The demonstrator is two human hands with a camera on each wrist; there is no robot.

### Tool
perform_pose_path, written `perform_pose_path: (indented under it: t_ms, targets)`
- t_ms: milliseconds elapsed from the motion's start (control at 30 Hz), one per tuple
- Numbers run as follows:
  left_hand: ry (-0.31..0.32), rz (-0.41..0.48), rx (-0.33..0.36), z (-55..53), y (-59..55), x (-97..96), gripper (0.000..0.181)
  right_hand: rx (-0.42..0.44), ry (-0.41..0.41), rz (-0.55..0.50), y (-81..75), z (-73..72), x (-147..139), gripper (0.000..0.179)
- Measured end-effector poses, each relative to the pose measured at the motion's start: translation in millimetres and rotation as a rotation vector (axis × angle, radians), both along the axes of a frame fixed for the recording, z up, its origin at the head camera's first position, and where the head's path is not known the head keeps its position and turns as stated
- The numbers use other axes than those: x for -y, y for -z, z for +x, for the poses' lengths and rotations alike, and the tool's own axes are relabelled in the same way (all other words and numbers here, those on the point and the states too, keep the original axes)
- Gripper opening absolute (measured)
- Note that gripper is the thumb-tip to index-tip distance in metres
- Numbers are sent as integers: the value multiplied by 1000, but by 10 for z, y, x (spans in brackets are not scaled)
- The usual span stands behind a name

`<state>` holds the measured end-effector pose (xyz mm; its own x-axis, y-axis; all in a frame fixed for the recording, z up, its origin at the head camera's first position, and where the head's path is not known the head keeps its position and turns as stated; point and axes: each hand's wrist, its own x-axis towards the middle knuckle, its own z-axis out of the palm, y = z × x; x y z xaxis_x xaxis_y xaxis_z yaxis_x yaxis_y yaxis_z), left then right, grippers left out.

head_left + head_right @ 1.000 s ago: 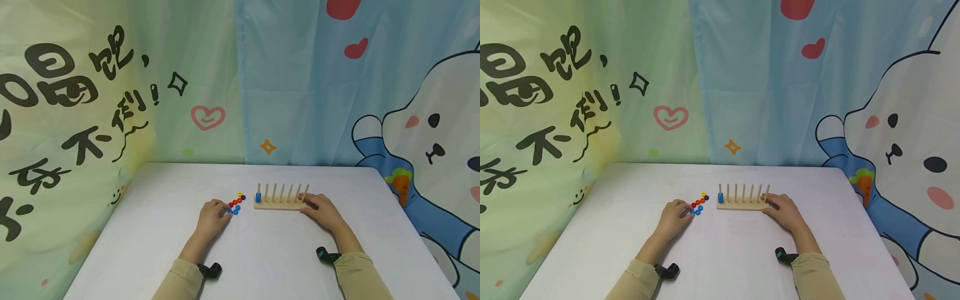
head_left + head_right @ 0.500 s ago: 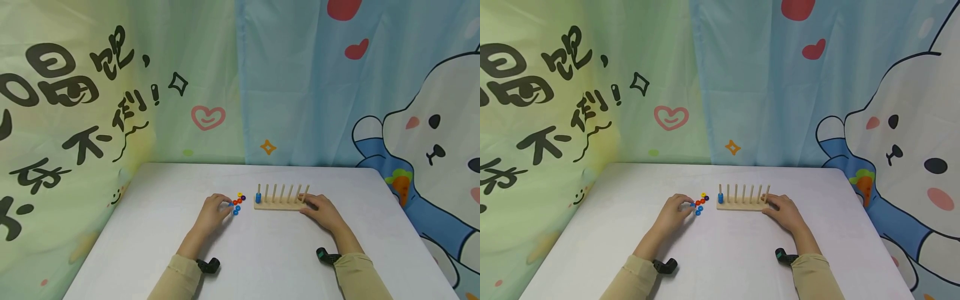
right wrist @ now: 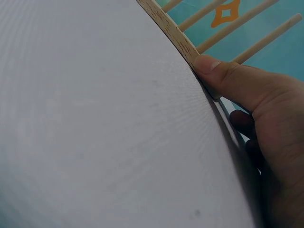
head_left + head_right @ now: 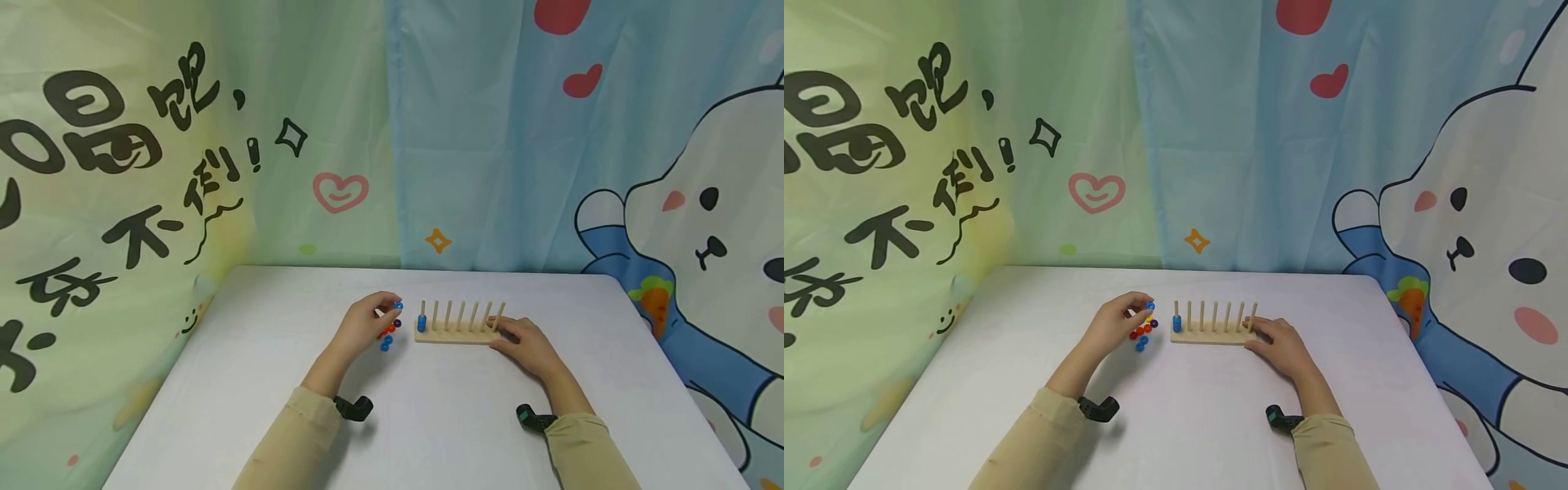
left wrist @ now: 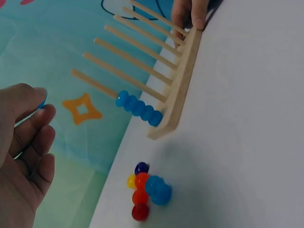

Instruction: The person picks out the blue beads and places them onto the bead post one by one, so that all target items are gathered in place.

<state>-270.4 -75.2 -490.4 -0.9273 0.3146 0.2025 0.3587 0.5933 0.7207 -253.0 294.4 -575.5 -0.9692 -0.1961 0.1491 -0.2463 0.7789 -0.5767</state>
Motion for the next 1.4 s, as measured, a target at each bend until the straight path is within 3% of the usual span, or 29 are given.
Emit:
perform_pose_path:
  t_ms: [467,833,1033,1400]
  targets:
    - [57,35,97,-189,-26,-272,30,-17,-1,-3,15,-8,-25,50]
    - [75,17,127,-232,-47,-382,30,-37,-8,-6,35,-20,-16,49]
    - [82,-6,110,-234,-44,-404,30,-11,1,-5,33,-21,-17,49]
    - [94,-50,145,-235,81,-378,28,-22,-22,-14,8,-16,-1,49]
